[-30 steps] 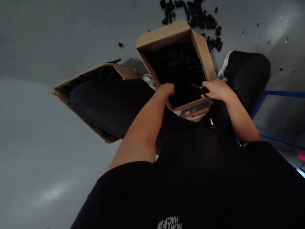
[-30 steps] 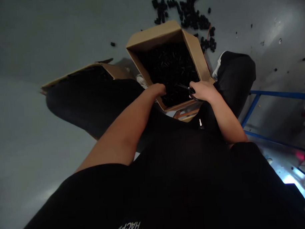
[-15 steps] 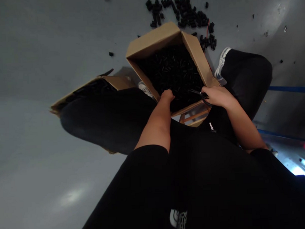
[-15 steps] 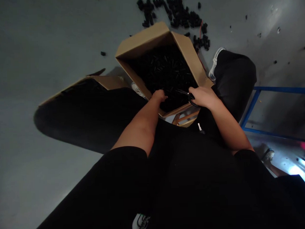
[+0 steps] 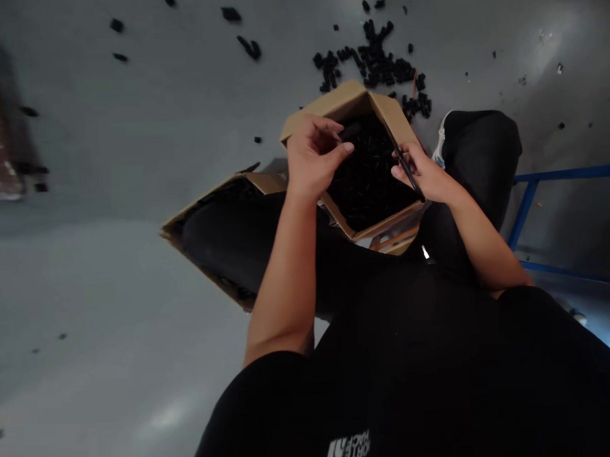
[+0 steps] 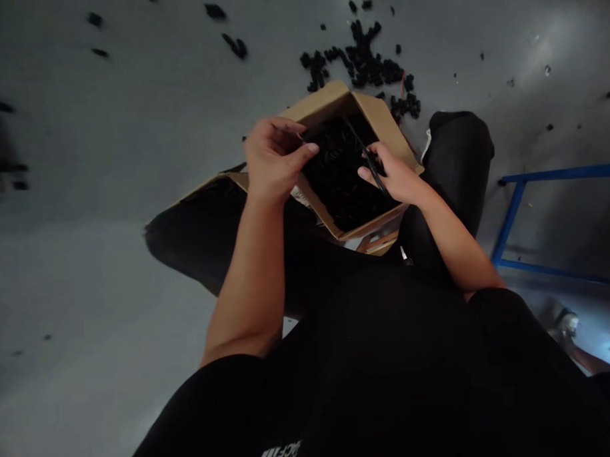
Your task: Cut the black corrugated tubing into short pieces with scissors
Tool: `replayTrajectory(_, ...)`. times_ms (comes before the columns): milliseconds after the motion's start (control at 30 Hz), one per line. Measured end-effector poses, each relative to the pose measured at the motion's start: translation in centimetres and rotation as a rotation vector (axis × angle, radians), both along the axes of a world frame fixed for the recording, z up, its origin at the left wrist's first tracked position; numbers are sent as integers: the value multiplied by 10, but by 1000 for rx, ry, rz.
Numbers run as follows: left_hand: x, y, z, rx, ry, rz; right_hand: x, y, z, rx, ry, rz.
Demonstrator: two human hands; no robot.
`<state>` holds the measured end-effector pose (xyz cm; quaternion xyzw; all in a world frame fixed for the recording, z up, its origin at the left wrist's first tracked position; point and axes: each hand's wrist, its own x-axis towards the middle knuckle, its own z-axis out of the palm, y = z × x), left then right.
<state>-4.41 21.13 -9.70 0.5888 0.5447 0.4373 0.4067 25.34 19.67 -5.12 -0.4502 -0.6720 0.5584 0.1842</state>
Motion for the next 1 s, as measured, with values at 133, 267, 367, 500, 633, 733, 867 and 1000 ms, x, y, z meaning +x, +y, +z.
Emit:
replayTrajectory(133, 8, -36, 23, 52, -15, 174, -13, -4, 7, -62, -33, 204)
replayTrajectory(267, 24, -59, 26, 22, -65, 258, -25, -7, 17, -91, -45, 305)
replayTrajectory(367, 33, -64, 21, 14, -80, 290, -27, -6, 18, -69, -46, 302)
replayTrajectory(500, 43, -66, 12, 16, -126, 290, -29, -6, 16, -49, -73, 290)
replayTrajectory(633, 52, -68, 9, 10, -154, 318, -33, -8, 14, -63, -122, 274)
replayTrajectory(733, 55, -68, 7, 8, -163, 332, -37, -9, 16, -50, -156, 272)
replayTrajectory(867, 55, -66, 4, -8, -186, 324, -37, -8, 24, -30, -224, 280)
replayTrajectory(1000, 54, -65, 1, -37, -186, 337, -38, -8, 34, -9, -263, 237)
